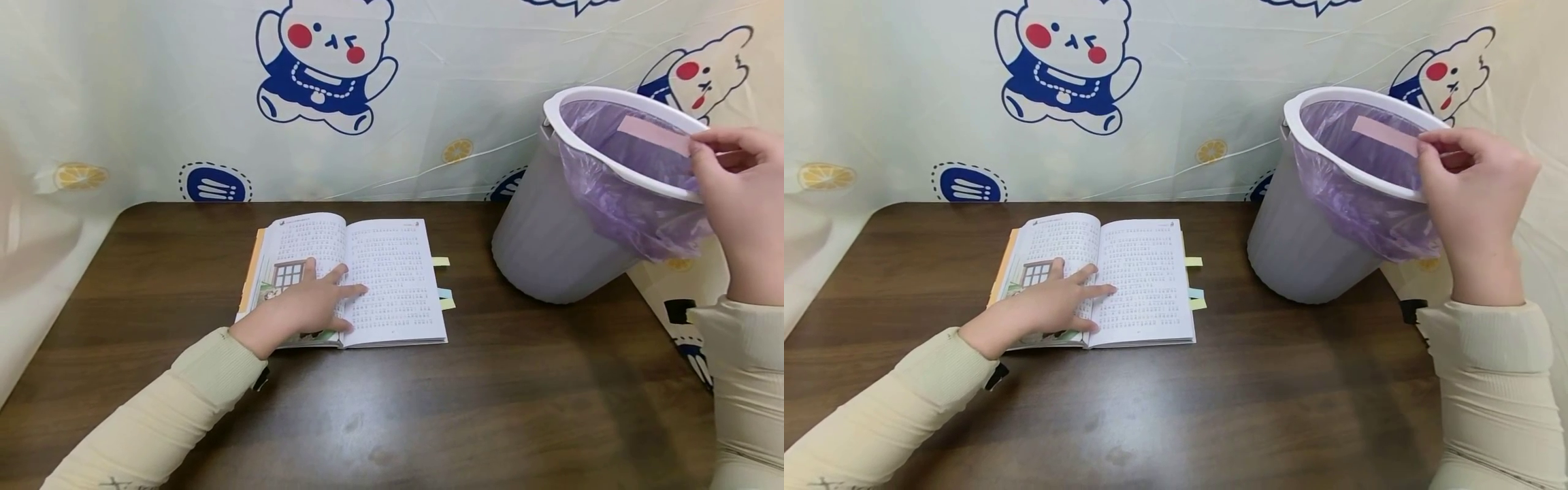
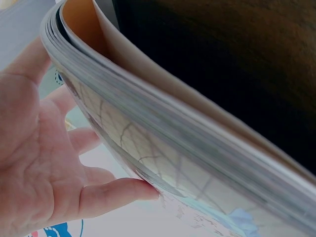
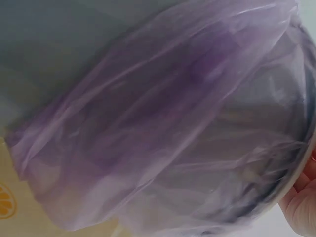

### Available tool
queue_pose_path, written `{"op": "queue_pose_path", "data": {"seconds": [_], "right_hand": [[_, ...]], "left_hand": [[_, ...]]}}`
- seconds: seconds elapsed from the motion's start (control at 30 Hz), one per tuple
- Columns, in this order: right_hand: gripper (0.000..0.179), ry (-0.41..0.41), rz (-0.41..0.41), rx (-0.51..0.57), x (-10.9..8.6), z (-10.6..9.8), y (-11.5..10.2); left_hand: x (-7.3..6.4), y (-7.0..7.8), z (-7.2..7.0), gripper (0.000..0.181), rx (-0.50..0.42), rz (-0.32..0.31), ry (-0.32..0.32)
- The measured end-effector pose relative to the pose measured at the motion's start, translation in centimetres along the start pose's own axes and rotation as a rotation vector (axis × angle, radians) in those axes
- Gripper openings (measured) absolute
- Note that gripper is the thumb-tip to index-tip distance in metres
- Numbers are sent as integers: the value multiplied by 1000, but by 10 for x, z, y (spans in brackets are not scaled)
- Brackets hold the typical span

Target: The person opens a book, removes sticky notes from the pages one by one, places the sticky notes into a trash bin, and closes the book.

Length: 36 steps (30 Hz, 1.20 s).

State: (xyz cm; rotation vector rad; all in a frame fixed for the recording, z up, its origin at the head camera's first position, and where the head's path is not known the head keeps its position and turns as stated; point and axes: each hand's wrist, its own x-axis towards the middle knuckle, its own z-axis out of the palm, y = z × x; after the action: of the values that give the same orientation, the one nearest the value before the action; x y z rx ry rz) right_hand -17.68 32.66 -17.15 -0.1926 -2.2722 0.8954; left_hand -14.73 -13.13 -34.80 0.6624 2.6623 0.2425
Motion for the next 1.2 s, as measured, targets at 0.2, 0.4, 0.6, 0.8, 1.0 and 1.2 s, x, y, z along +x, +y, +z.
{"op": "queue_pose_path", "data": {"seconds": [0.2,0.4,0.6,0.8,1.0,1.2], "right_hand": [[24,-30,10,38,6,-2,10],[28,-82,1,55,8,-3,11],[36,-122,-6,113,8,-5,12],[35,-116,-5,106,6,-4,13],[27,-103,-22,65,5,-3,12],[23,-67,-71,37,-2,0,5]], "left_hand": [[2,1,-1,68,19,4,-2],[1,1,-4,69,25,5,3],[1,1,-3,69,15,1,3],[1,0,-1,70,2,-7,5],[0,0,0,70,-3,4,11],[-1,0,1,69,-2,9,14]]}}
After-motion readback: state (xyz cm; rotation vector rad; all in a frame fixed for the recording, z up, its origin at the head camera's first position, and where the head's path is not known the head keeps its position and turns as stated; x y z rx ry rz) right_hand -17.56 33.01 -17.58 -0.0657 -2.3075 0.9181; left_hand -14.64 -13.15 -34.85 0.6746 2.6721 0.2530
